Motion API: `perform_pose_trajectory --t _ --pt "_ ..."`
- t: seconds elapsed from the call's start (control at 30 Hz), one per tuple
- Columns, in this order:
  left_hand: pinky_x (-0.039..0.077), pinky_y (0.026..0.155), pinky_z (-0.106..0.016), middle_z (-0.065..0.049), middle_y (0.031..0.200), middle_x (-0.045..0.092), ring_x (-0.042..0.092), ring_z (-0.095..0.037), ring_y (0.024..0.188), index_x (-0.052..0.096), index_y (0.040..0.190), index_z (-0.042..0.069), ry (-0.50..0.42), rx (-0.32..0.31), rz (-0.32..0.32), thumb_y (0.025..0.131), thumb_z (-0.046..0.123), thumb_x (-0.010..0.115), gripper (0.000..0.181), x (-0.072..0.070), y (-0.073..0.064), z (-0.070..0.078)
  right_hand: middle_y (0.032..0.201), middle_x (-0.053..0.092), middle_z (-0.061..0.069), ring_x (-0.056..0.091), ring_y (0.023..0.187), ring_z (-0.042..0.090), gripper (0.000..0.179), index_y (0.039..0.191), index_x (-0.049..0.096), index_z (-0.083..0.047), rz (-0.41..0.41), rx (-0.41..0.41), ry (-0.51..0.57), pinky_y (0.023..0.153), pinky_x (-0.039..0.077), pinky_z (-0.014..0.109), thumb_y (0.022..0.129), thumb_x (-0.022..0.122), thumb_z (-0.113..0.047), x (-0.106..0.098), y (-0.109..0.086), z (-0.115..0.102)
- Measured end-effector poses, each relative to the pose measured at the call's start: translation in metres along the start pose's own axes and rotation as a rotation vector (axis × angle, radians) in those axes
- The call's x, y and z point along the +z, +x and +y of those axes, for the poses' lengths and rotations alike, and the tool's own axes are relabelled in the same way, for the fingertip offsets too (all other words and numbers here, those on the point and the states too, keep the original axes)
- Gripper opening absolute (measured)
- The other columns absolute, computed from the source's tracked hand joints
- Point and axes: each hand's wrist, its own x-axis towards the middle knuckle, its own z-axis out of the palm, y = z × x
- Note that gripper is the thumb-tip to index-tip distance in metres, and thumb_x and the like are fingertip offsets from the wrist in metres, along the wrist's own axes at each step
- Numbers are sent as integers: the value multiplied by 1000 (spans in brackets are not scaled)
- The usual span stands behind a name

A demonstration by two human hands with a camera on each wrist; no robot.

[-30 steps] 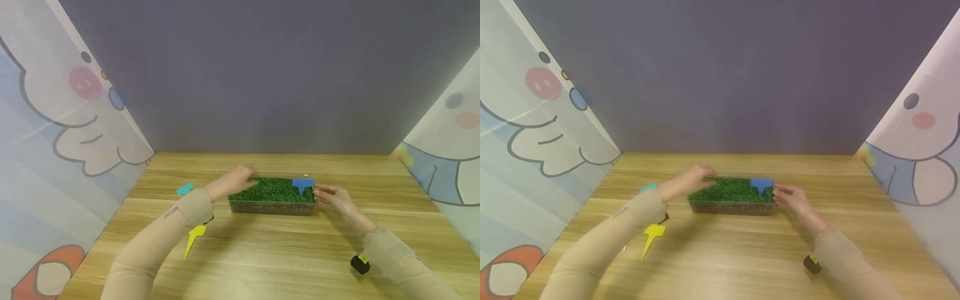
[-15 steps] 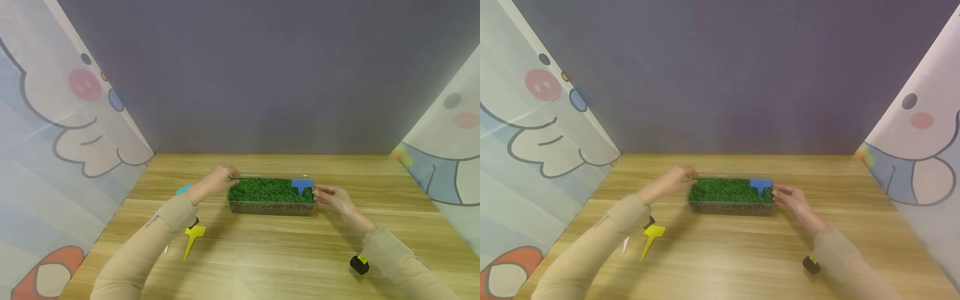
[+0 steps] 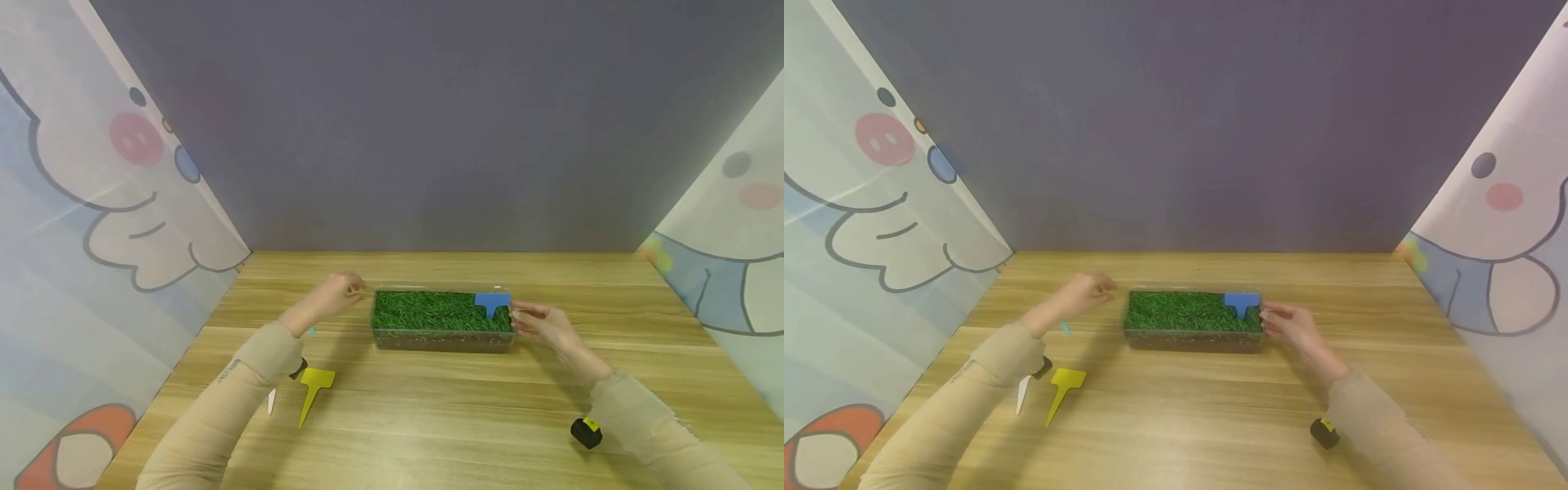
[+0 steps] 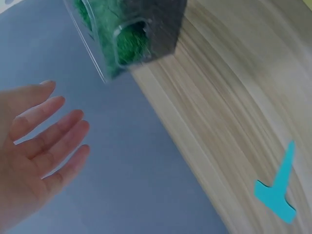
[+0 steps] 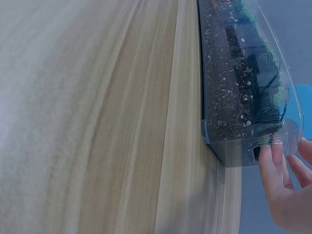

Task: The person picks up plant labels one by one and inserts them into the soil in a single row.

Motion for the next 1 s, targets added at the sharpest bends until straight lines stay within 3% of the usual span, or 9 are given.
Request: perform_pose_trajectory --t 0.17,0.37,0.53,0.63,0.73,1.0 --pt "50 70 -32 -13 98 61 58 -23 82 62 101 -1 18 -63 -12 84 11 60 22 -5 -4 -16 106 61 8 62 82 10 55 129 35 5 13 2 -24 80 49 27 85 60 -15 3 -2 -3" --pt "50 70 -35 -15 93 61 58 -25 83 60 103 -4 2 -138 -59 85 12 59 25 -6 -9 -35 99 63 0 62 83 10 55 128 40 2 -7 -14 -23 81 49 28 82 62 -19 -1 1 2" --pt "49 73 -38 -16 92 61 58 -27 84 59 104 -5 0 -183 -81 86 12 57 25 -5 -12 -49 96 64 -6 62 86 12 67 125 49 -8 -9 9 8 80 49 27 69 73 -36 -16 19 25" --pt "49 74 -40 -17 94 61 57 -29 86 59 104 -6 -15 -203 -90 86 11 56 25 -4 -15 -56 95 63 -8 62 87 12 85 128 45 -8 -2 23 7 80 48 27 59 76 -45 -22 28 35" --pt "48 76 -42 -19 96 60 57 -31 88 58 105 -7 -21 -215 -96 87 10 55 25 -3 -18 -62 94 63 -8 62 87 12 93 131 40 -5 -3 23 10 81 48 28 56 76 -47 -22 29 36" --pt "47 78 -43 -20 96 58 56 -33 88 57 106 -8 -12 -240 -107 86 9 56 26 1 -22 -78 94 64 -9 62 87 12 86 129 43 -6 1 40 9 81 48 27 59 77 -43 -19 25 30"
